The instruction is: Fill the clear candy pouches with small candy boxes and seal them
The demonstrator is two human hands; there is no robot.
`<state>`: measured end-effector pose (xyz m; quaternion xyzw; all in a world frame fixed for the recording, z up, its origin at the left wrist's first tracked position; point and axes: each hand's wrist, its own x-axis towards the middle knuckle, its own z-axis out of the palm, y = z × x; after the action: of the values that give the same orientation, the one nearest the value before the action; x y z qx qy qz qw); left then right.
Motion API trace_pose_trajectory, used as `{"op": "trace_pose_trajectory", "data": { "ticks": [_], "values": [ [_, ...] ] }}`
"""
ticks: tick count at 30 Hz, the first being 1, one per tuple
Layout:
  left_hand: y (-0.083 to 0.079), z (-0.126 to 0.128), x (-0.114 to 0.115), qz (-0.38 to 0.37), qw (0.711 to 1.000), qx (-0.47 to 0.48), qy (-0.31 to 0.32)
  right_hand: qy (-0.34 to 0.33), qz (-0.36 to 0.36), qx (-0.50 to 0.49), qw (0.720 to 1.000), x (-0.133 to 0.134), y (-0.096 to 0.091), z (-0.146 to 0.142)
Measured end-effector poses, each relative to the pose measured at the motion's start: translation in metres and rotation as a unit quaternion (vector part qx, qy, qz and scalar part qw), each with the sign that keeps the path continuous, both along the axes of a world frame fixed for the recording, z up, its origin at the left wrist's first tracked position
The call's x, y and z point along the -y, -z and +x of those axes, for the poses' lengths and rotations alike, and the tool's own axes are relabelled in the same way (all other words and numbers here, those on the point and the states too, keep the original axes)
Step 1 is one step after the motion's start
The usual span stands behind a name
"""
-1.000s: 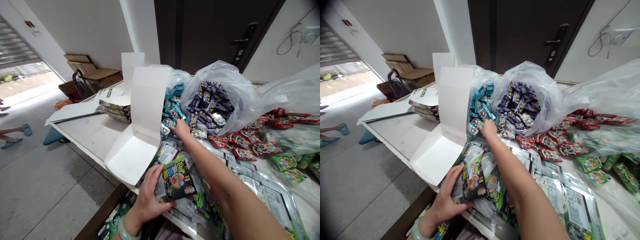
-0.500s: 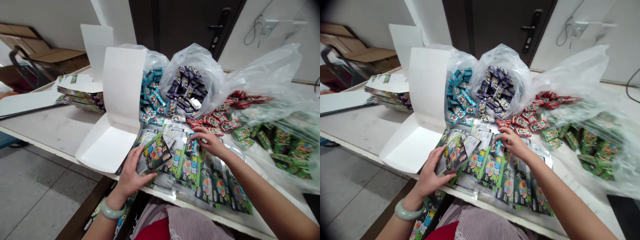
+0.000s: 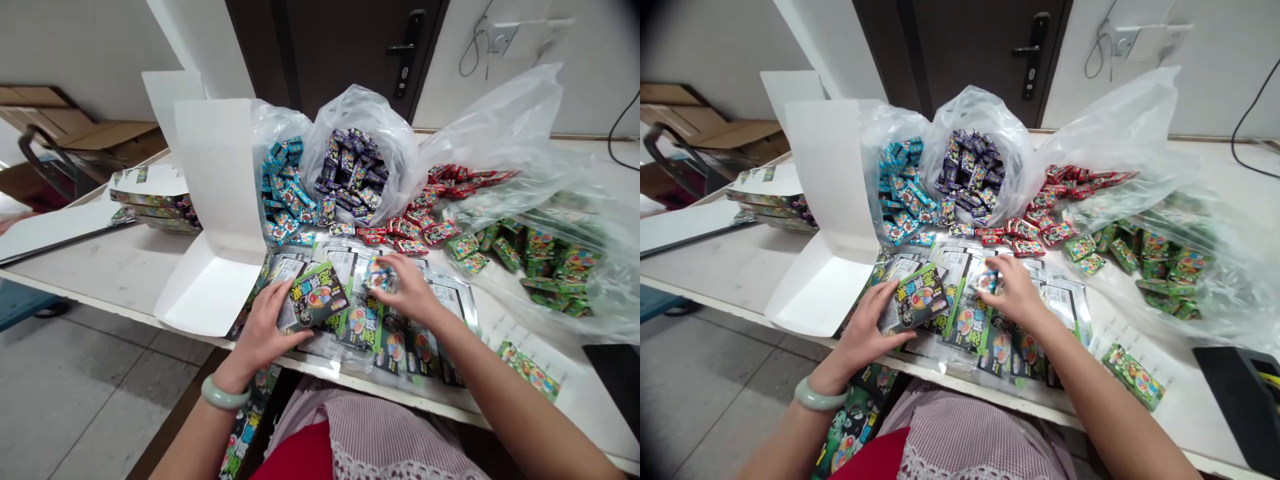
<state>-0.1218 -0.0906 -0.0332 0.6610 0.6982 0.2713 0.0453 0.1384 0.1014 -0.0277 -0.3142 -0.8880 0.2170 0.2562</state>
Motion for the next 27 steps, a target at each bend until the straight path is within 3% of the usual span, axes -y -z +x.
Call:
{"op": "trace_pose_trajectory", "data": {
  "ticks": [3, 7, 10, 13, 17, 21, 24, 27],
  "values": [
    [-0.001, 0.003, -0.003, 0.012, 0.999, -0.021, 0.022, -0.02, 0.04, -0.074, 0.996, 0.003, -0.031, 0.016],
    [-0.005, 0.008, -0.008, 0.018, 0.998, -0.026, 0.056, -0.183, 0.093, 0.048, 0.977, 0.011, -0.072, 0.027],
    [-0.008, 0.012, -0.01, 0.017, 0.995, -0.036, 0.093, -0.248, 0.107, 0.119, 0.955, 0.013, -0.085, 0.024],
    [-0.009, 0.015, -0.011, 0.022, 0.992, -0.038, 0.117, -0.267, 0.12, 0.143, 0.945, 0.011, -0.086, 0.019],
    [-0.009, 0.022, -0.013, 0.019, 0.994, -0.019, 0.101, -0.248, 0.13, 0.151, 0.948, 0.009, -0.082, 0.013],
    [-0.009, 0.03, -0.016, 0.024, 0.997, -0.002, 0.069, -0.234, 0.048, 0.073, 0.968, 0.016, -0.073, 0.009],
    [-0.01, 0.033, -0.015, 0.042, 0.998, -0.017, 0.045, -0.141, -0.009, -0.002, 0.99, 0.031, -0.058, 0.009],
    [-0.015, 0.039, -0.012, 0.063, 0.997, -0.04, 0.014, -0.059, -0.097, -0.048, 0.992, 0.047, -0.039, 0.009]
  ]
}}
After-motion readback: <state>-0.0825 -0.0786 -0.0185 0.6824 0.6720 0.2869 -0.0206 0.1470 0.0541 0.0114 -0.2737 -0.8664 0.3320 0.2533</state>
